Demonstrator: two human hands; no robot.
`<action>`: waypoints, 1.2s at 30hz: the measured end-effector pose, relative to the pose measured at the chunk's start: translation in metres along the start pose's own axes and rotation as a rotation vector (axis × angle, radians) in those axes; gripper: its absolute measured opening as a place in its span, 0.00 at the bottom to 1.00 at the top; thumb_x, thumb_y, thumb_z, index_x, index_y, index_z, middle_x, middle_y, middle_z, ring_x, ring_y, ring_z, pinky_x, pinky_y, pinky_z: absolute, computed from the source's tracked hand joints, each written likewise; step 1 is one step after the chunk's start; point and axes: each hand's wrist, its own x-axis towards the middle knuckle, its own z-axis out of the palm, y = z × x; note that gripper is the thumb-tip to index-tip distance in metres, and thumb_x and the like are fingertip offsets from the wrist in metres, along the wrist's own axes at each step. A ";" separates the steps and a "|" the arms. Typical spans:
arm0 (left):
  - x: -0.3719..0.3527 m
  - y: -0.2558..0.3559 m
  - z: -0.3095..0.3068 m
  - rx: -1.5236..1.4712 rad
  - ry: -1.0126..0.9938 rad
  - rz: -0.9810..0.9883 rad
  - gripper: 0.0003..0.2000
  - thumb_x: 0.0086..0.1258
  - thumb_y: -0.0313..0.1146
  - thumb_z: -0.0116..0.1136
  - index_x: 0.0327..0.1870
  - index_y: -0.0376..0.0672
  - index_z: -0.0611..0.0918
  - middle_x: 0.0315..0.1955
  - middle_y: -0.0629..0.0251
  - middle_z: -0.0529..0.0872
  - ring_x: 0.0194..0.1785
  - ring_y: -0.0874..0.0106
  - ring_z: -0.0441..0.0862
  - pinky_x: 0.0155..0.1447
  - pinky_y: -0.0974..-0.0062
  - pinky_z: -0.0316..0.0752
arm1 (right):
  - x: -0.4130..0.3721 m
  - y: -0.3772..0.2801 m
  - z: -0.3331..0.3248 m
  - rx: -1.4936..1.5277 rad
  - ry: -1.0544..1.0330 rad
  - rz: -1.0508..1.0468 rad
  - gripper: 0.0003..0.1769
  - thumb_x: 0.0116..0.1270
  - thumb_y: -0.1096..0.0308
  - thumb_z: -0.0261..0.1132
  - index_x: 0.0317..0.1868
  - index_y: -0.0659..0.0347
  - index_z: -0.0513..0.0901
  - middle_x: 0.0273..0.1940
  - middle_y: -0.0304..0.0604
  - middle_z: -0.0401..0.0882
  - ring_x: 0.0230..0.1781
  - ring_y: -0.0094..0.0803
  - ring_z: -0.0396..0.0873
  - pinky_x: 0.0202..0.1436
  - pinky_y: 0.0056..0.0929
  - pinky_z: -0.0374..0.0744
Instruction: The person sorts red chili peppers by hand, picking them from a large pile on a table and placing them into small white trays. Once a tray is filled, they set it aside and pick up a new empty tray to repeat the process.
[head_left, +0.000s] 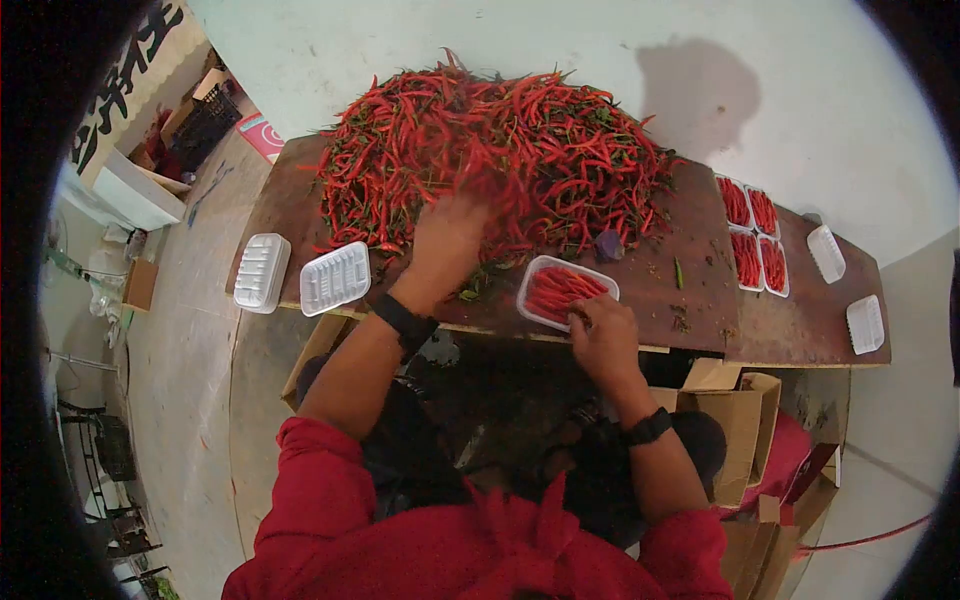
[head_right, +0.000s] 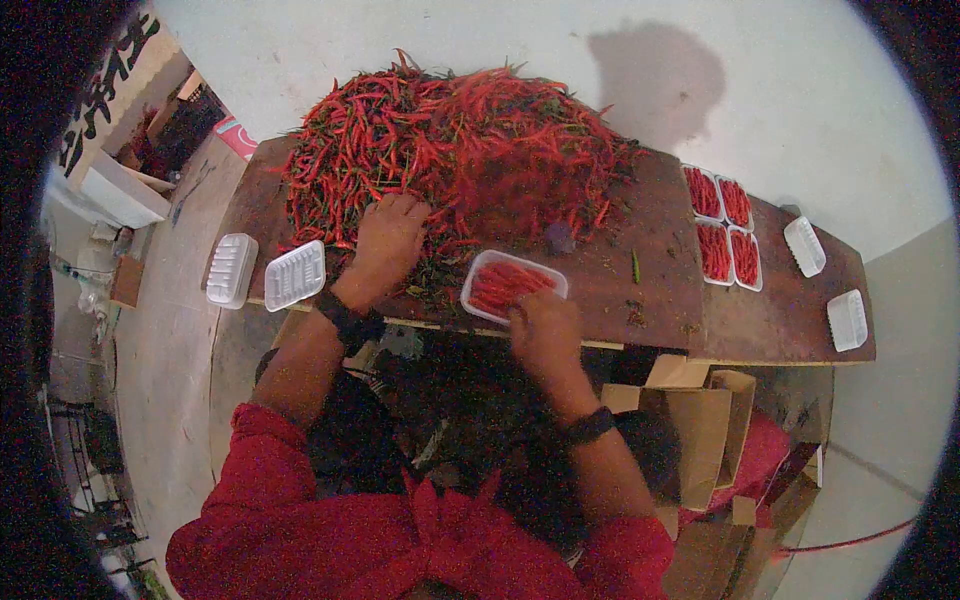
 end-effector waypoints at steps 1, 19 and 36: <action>-0.003 -0.004 0.001 0.050 -0.025 -0.071 0.08 0.57 0.31 0.56 0.37 0.41 0.80 0.31 0.57 0.81 0.39 0.56 0.78 0.41 0.60 0.73 | 0.000 0.001 0.001 0.012 -0.015 0.029 0.08 0.55 0.67 0.63 0.35 0.61 0.82 0.32 0.51 0.79 0.36 0.50 0.78 0.39 0.47 0.74; 0.000 0.026 -0.041 -1.150 -0.604 -0.376 0.08 0.66 0.32 0.54 0.39 0.36 0.79 0.29 0.72 0.80 0.35 0.81 0.74 0.42 0.79 0.71 | 0.015 -0.027 -0.020 0.108 0.260 -0.059 0.16 0.51 0.75 0.68 0.43 0.60 0.81 0.40 0.45 0.78 0.36 0.42 0.79 0.38 0.32 0.77; -0.007 0.057 -0.050 -1.053 -0.465 -0.336 0.09 0.65 0.33 0.57 0.40 0.36 0.80 0.28 0.70 0.81 0.33 0.81 0.76 0.39 0.79 0.72 | 0.006 -0.029 -0.017 0.213 0.138 -0.082 0.10 0.53 0.77 0.67 0.38 0.64 0.81 0.33 0.45 0.79 0.31 0.35 0.79 0.35 0.27 0.77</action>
